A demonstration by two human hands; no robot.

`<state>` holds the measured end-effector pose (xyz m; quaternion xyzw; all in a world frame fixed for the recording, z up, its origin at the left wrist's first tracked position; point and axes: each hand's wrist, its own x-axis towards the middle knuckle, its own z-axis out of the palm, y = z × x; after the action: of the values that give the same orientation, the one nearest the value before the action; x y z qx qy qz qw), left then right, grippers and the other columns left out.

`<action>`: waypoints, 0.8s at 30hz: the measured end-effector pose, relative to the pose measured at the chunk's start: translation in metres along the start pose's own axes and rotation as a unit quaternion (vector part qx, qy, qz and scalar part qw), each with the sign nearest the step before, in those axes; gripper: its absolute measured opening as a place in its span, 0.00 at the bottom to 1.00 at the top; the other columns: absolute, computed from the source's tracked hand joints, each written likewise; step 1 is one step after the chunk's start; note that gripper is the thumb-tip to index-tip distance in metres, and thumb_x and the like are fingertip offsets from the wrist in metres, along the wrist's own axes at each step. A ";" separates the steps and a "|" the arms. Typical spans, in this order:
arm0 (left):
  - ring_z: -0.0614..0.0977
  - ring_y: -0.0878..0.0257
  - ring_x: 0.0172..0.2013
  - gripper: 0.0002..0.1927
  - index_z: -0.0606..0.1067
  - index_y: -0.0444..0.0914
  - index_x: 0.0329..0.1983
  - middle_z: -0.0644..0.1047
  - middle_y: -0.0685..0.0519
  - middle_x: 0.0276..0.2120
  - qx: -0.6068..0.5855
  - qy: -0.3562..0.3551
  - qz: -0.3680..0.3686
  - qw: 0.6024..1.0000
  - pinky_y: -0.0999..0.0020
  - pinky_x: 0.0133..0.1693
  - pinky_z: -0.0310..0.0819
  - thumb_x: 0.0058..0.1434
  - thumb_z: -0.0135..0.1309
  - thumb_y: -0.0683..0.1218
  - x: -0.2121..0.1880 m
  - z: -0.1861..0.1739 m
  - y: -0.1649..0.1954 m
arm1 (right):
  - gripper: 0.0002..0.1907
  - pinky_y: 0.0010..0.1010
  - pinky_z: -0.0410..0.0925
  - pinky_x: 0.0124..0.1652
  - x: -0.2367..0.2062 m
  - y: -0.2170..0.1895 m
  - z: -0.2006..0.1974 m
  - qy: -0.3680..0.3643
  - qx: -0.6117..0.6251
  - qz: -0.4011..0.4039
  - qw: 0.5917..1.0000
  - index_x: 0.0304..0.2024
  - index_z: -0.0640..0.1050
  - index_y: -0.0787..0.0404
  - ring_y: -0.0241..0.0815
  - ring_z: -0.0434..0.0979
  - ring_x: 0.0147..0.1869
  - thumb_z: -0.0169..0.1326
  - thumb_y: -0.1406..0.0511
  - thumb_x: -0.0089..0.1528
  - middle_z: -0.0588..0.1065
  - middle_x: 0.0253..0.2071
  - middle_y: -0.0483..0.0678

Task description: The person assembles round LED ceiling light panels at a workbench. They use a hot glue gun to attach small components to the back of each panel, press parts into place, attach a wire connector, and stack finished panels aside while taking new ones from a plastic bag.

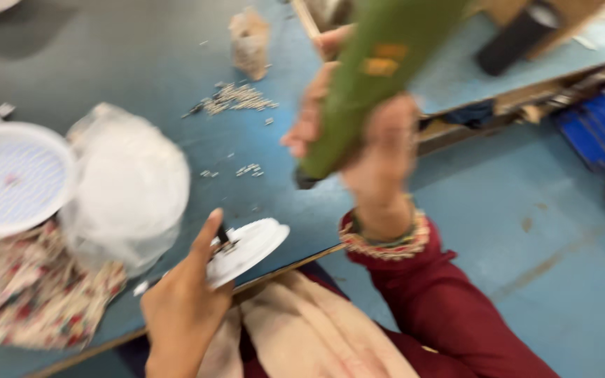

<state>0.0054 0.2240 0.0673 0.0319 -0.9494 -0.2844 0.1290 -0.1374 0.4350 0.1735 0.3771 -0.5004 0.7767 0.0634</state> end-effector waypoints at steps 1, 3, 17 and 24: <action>0.84 0.51 0.29 0.50 0.65 0.57 0.70 0.84 0.53 0.34 -0.023 0.015 0.021 0.999 0.56 0.29 0.74 0.40 0.64 0.39 0.000 0.000 0.000 | 0.41 0.39 0.75 0.32 0.005 -0.012 0.001 -0.036 0.018 0.015 0.999 0.66 0.64 0.67 0.41 0.76 0.33 0.48 0.40 0.69 0.71 0.37 0.50; 0.83 0.51 0.27 0.50 0.65 0.57 0.70 0.82 0.52 0.29 -0.034 0.022 0.027 0.999 0.56 0.29 0.74 0.41 0.63 0.38 0.001 -0.001 0.000 | 0.42 0.39 0.73 0.30 0.012 -0.031 -0.004 -0.091 0.046 0.041 0.994 0.66 0.65 0.67 0.42 0.77 0.29 0.44 0.38 0.69 0.72 0.29 0.52; 0.80 0.52 0.26 0.47 0.59 0.50 0.75 0.77 0.53 0.27 -0.081 0.048 0.077 0.993 0.54 0.26 0.69 0.51 0.54 0.34 0.005 0.026 -0.015 | 0.35 0.38 0.66 0.27 -0.059 0.044 -0.064 -0.114 0.086 0.001 0.990 0.41 0.78 0.50 0.38 0.66 0.22 0.52 0.32 0.52 0.66 0.24 0.39; 0.79 0.51 0.24 0.46 0.57 0.50 0.76 0.77 0.54 0.26 -0.068 0.046 0.081 0.993 0.53 0.24 0.69 0.53 0.55 0.35 0.003 0.033 -0.016 | 0.44 0.41 0.68 0.28 -0.066 0.060 -0.061 -0.131 0.165 0.014 0.978 0.54 0.69 0.55 0.42 0.71 0.23 0.51 0.31 0.52 0.71 0.27 0.43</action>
<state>-0.0068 0.2274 0.0328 -0.0408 -0.9204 -0.3353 0.1969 -0.1516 0.4745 0.0741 0.4740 -0.3747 0.7932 -0.0761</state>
